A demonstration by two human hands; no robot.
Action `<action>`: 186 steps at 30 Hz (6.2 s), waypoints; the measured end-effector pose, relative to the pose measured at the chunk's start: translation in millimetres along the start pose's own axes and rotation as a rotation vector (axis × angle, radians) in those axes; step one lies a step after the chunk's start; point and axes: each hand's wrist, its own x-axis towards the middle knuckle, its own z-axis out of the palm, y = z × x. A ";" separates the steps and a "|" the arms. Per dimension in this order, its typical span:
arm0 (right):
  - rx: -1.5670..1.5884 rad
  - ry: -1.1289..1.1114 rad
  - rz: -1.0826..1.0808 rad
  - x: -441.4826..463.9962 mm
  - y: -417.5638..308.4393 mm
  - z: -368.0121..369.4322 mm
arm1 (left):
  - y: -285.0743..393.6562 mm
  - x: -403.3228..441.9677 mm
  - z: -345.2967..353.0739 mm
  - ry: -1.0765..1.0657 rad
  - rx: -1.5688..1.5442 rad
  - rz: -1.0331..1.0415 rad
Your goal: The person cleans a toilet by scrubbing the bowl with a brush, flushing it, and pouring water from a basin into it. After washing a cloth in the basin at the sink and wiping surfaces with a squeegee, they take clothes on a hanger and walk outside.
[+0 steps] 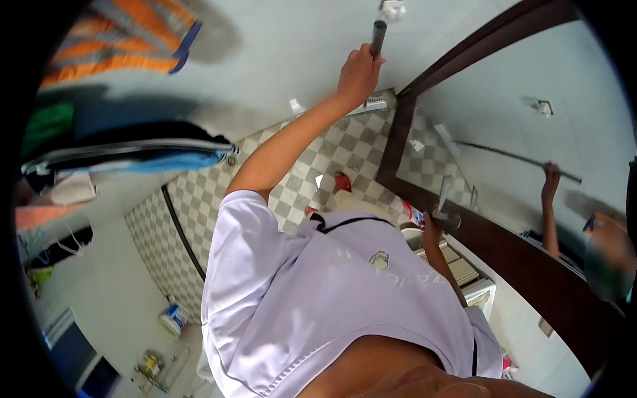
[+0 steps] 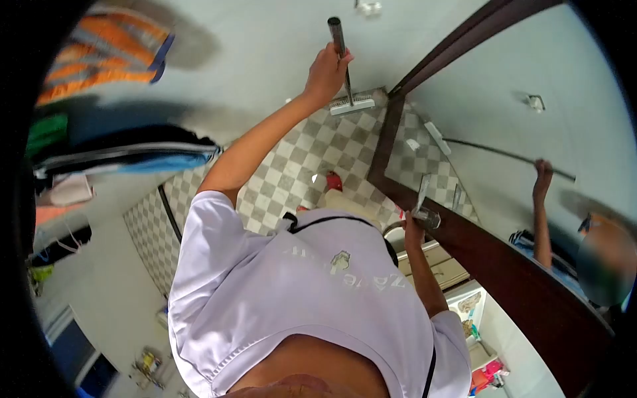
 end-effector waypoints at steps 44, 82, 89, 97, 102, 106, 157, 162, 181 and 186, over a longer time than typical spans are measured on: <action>-0.534 -1.052 -0.829 -134.5 -218.9 300.4 | -143.2 -335.0 -86.8 0.314 0.028 -0.449; -0.686 -0.688 -0.499 145.7 -249.6 368.8 | -174.6 -490.0 -57.2 0.423 0.007 -1.023; -1.107 -1.489 -1.261 -146.9 -381.0 315.2 | -233.4 -490.2 -111.0 0.376 0.020 -0.911; 0.049 -0.407 -2.379 -443.8 -561.9 310.2 | -272.2 -508.4 -207.6 0.263 0.115 -0.857; -0.094 0.251 -2.564 -551.7 -649.4 372.6 | -296.1 -572.7 -229.8 0.443 0.105 -0.830; -0.540 0.397 -2.259 -589.5 -688.0 437.5 | -313.3 -644.0 -221.6 0.518 0.127 -0.929; -0.192 0.253 -0.680 -181.0 -178.7 -26.5 | -220.5 -312.3 -36.5 -0.726 0.328 -0.194; 0.035 0.428 -0.446 -148.1 -142.7 -72.5 | -202.7 -266.4 4.6 -0.743 0.241 -0.210; 0.263 0.856 -0.019 -4.2 -200.0 -193.1 | -166.8 34.6 274.1 -1.206 0.296 0.228; 0.091 0.928 0.107 28.6 -235.7 -220.7 | -114.2 107.6 396.5 -1.281 0.164 0.291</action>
